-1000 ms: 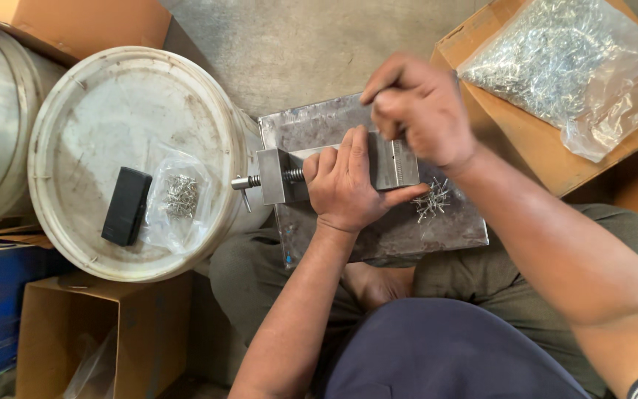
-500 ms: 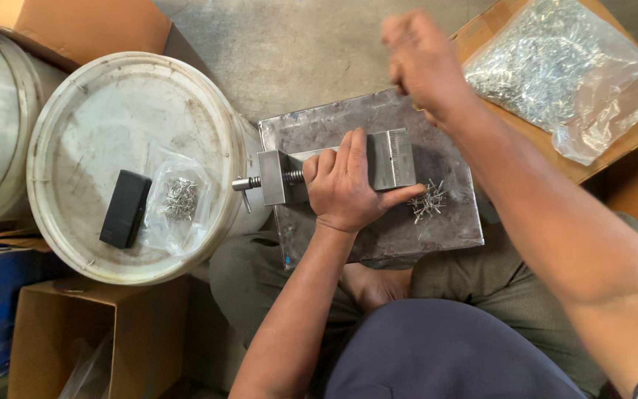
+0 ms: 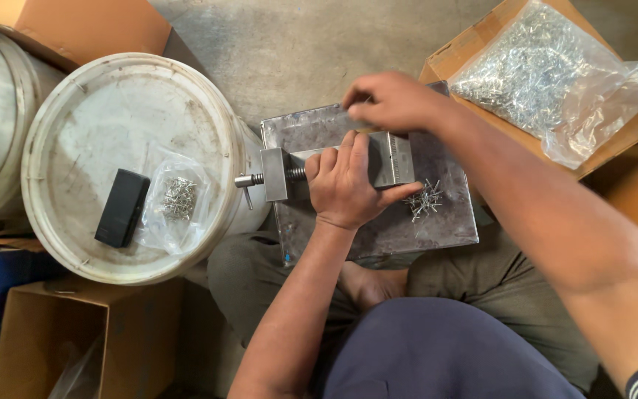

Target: The person sits on the floor and uses a metal press to assemble small metal components. They place a brass-colored piece into the press, add small metal pins, and tighten the screw mechanism to secure them. The person repeats this process with multiple components.

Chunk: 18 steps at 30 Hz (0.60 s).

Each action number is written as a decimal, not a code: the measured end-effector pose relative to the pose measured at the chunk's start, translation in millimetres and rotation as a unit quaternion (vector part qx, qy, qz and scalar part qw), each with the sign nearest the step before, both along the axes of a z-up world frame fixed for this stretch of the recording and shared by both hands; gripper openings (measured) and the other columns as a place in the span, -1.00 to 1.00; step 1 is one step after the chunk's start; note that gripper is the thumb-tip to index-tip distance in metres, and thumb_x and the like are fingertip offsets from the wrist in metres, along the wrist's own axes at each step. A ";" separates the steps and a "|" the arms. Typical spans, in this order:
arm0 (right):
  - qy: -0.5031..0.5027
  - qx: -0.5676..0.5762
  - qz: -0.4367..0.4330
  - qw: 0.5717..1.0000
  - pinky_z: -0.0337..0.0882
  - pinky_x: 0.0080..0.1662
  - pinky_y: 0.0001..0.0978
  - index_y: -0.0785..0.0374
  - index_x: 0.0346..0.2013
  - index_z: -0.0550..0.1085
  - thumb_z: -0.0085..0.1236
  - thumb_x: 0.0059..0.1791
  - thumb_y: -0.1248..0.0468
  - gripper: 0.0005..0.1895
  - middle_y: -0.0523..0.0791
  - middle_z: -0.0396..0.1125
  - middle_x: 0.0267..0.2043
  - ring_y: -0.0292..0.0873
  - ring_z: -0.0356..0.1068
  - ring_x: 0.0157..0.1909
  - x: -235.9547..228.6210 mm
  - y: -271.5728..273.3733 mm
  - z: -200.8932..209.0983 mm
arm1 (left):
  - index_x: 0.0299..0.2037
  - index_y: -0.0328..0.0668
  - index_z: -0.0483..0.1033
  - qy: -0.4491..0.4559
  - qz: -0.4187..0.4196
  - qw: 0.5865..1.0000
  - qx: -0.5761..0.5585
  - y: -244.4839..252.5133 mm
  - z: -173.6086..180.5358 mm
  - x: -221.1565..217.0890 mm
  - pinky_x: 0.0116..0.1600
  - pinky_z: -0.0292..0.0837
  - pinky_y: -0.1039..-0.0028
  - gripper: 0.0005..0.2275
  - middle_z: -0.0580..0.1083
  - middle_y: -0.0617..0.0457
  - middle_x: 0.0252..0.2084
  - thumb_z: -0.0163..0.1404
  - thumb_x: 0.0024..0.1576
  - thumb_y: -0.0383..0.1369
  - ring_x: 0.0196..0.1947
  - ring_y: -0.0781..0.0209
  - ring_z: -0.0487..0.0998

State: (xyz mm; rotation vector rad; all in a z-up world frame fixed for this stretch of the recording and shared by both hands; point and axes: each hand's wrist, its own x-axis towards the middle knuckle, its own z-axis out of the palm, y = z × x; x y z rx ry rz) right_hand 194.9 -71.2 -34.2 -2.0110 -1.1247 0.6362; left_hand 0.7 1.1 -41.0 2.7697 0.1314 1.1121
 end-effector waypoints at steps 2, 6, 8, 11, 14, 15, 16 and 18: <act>-0.006 0.084 -0.090 0.992 0.45 -0.01 -0.28 0.24 -0.02 0.55 0.08 0.08 0.12 -0.69 -0.02 0.52 -0.09 -0.12 0.52 -0.04 -16.8 -25.4 9.6 | 0.05 -0.34 0.47 0.003 0.002 1.000 -0.005 -0.2 1.2 -1.1 0.02 0.27 0.27 -0.11 0.56 -0.14 0.03 0.11 -0.15 0.43 -0.19 0.04 0.49; -0.077 0.105 -0.163 0.978 0.38 0.17 -0.12 0.23 0.24 0.45 0.05 0.11 -0.02 -0.49 0.04 0.39 0.15 0.05 0.41 0.16 -66.8 -81.2 23.5 | 0.13 -0.33 0.42 0.009 -0.016 0.999 -0.032 -0.2 7.5 -0.1 0.04 0.28 0.23 -0.12 0.52 -0.13 0.08 0.16 -0.14 0.36 -0.14 0.00 0.50; -0.216 0.130 -0.058 0.966 0.24 0.33 0.00 0.32 0.40 0.31 0.19 0.03 -0.07 -0.24 0.12 0.23 0.41 0.21 0.23 0.39 -85.2 -96.8 27.8 | 0.18 -0.29 0.39 0.020 -0.021 0.999 -0.039 0.8 11.8 -3.7 0.07 0.28 0.19 -0.15 0.50 -0.10 0.13 0.18 -0.11 0.30 -0.09 -0.01 0.49; -0.275 0.041 -0.014 0.961 0.16 0.31 0.02 0.40 0.44 0.17 0.26 -0.17 -0.25 0.11 0.13 0.08 0.45 0.24 0.13 0.36 -94.8 -97.0 35.5 | 0.29 -0.28 0.35 0.079 -0.053 0.994 -0.050 6.0 22.0 -12.2 0.22 0.30 0.18 -0.17 0.43 -0.13 0.29 0.22 -0.09 0.17 0.06 -0.03 0.47; -0.365 -0.026 -0.012 0.931 0.22 0.21 0.05 0.43 0.38 0.19 0.26 -0.27 -0.38 0.22 0.08 0.11 0.41 0.18 0.20 0.27 -101.5 -87.7 43.8 | 0.27 -0.24 0.35 0.131 -0.067 0.989 -0.011 12.6 31.7 -32.3 0.42 0.24 0.16 -0.24 0.39 -0.14 0.35 0.26 -0.14 -0.03 0.31 -0.05 0.43; -0.379 -0.042 -0.027 0.924 0.24 0.17 0.03 0.43 0.39 0.20 0.25 -0.26 -0.37 0.20 0.05 0.12 0.42 0.13 0.22 0.26 -107.8 -85.7 46.4 | 0.26 -0.25 0.35 0.123 -0.074 0.989 -0.023 14.8 34.8 -42.4 0.45 0.21 0.12 -0.29 0.39 -0.14 0.34 0.28 -0.07 -0.07 0.34 -0.09 0.40; -0.394 -0.057 -0.039 0.917 0.27 0.12 0.01 0.43 0.40 0.20 0.24 -0.24 -0.36 0.19 0.03 0.13 0.43 0.09 0.24 0.25 -114.8 -83.1 48.8 | 0.25 -0.26 0.35 0.115 -0.079 0.990 -0.035 18.5 37.9 -53.9 0.48 0.19 0.08 -0.34 0.38 -0.14 0.32 0.30 0.00 -0.11 0.36 -0.12 0.38; -0.430 -0.078 -0.064 0.897 0.29 0.06 -0.03 0.43 0.40 0.21 0.21 -0.22 -0.38 0.18 0.02 0.14 0.42 0.04 0.27 0.21 -124.4 -77.8 51.2 | 0.25 -0.31 0.34 0.076 -0.047 0.994 -0.061 33.0 40.4 -73.0 0.48 0.15 0.03 -0.39 0.37 -0.16 0.29 0.30 0.08 -0.16 0.36 -0.17 0.34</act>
